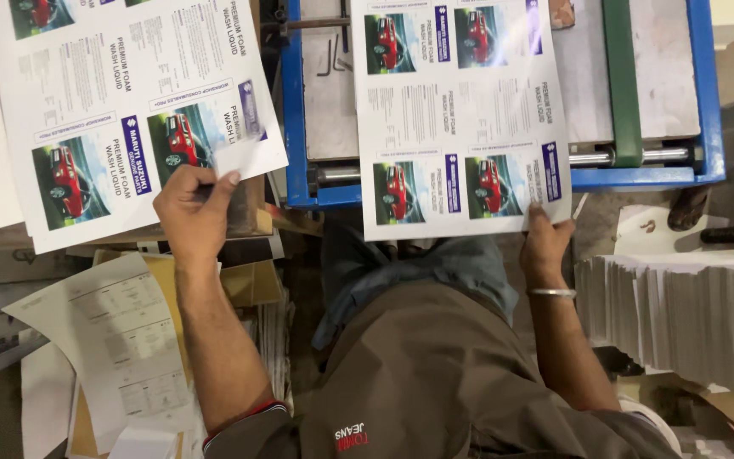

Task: The person repeatedly picks up printed sheets from a pile on the left, places them onto a blue roller machine, and then moves them to a stack on the right. The task involves continuous handling of paper sheets in a repetitive cycle.

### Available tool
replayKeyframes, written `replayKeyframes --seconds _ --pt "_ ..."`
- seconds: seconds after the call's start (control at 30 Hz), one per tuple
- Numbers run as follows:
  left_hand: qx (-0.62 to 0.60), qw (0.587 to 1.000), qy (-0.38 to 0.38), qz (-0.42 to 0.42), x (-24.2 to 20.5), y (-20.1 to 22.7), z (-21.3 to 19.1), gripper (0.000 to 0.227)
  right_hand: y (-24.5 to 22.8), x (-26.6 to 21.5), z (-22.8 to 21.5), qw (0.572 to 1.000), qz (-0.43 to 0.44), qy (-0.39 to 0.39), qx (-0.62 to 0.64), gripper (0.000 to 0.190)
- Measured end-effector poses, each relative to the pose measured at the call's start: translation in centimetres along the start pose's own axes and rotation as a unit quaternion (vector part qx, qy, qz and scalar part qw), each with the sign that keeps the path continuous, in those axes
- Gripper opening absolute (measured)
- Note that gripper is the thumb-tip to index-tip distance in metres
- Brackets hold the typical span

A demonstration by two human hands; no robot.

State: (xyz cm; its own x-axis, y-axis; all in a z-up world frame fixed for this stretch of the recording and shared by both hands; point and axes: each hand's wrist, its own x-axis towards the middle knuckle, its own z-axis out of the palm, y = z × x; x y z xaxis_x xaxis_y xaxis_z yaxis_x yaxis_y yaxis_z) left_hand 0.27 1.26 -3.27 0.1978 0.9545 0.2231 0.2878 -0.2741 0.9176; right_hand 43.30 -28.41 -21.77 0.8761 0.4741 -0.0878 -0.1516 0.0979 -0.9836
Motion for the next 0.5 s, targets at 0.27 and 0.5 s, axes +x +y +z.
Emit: replayKeyframes --seconds 0.27,0.5 --pt "-0.148 0.987 -0.022 -0.062 1.4 -3.0 -1.9 0.024 -2.8 4.8 3.9 0.991 0.115 -0.055 0.029 0.033" --pt "0.229 0.951 -0.064 0.197 0.1 0.9 -0.8 0.022 -3.7 1.3 3.8 0.975 0.152 -0.161 0.030 0.036"
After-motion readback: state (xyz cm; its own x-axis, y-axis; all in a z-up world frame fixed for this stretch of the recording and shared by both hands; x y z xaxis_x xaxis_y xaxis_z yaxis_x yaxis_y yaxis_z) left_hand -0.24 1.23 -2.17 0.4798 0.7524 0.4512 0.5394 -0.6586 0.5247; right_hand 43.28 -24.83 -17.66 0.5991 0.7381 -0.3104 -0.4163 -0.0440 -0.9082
